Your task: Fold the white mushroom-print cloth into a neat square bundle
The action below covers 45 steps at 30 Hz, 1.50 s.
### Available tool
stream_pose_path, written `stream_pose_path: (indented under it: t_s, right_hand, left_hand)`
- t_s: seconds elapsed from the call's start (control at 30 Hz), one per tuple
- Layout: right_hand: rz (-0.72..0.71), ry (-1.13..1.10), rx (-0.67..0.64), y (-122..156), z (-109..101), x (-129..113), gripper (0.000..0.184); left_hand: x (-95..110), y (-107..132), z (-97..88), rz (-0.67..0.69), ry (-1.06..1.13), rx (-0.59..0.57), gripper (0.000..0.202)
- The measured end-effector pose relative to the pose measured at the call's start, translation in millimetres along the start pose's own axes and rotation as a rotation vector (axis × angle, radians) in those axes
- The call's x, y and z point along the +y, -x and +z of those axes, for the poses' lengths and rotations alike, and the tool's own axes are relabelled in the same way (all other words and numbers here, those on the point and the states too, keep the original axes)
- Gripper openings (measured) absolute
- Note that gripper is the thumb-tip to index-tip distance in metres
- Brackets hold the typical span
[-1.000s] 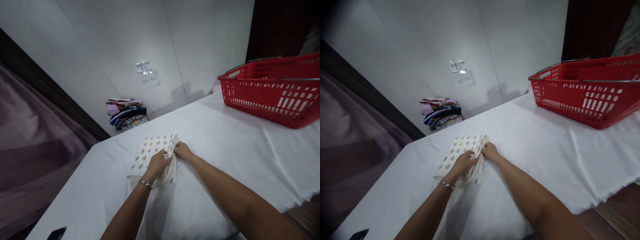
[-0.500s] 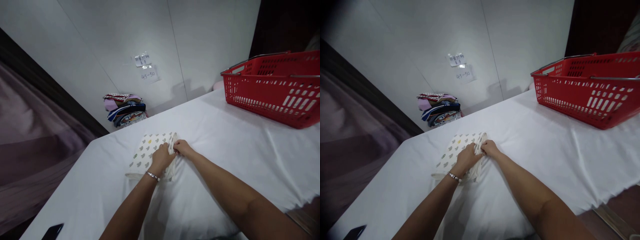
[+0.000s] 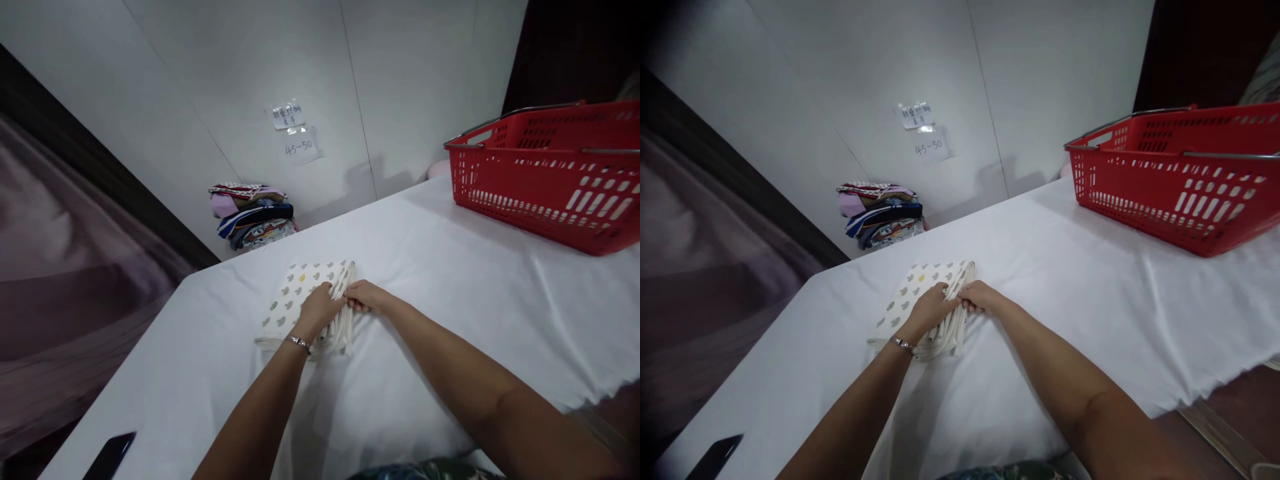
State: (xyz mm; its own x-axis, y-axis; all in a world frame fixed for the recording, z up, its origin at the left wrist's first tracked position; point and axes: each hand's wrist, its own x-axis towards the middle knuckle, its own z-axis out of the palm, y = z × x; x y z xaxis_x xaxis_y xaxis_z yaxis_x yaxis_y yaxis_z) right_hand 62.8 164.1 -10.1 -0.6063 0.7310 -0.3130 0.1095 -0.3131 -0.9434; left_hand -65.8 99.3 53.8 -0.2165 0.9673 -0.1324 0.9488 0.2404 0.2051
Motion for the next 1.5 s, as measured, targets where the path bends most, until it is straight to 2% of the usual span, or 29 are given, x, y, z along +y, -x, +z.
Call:
stream_pose_path:
  t_s: [0.2,0.4,0.63,0.77,0.87,0.97,1.3,1.5]
  right_hand:
    - [-0.011,-0.033,0.006,6.9,2.7,-6.4,0.026]
    - [-0.023,-0.053,0.012,5.9,4.0,-4.5,0.027]
    - [-0.063,-0.055,0.004,10.0,8.0,-8.9,0.024]
    - [-0.050,-0.032,0.099,8.2,2.9,-8.1,0.016]
    - [-0.005,0.013,0.195,3.3,-3.7,-3.3,0.016]
    - [0.037,0.059,0.228,0.6,-7.1,0.5,0.019]
    - [0.060,0.150,0.221,-0.4,-5.5,1.8,0.022]
    - [0.078,0.121,0.127,6.1,0.0,-1.9,0.026]
  left_hand:
    - [2.3,11.1,4.2,0.069,-0.054,0.115,0.046]
    - [15.4,21.5,6.4,0.127,-0.239,0.100,0.042]
    - [19.9,22.8,5.7,0.094,-0.267,0.031,0.062]
    - [11.9,13.4,-1.8,0.022,-0.187,-0.009,0.058]
    - [5.2,8.7,-6.2,-0.002,-0.146,-0.028,0.060]
    - [2.2,8.1,-6.9,0.003,-0.133,-0.022,0.061]
    - [2.2,9.1,-3.6,0.024,-0.139,-0.005,0.062]
    - [1.8,11.8,-3.6,0.023,-0.131,-0.004,0.060]
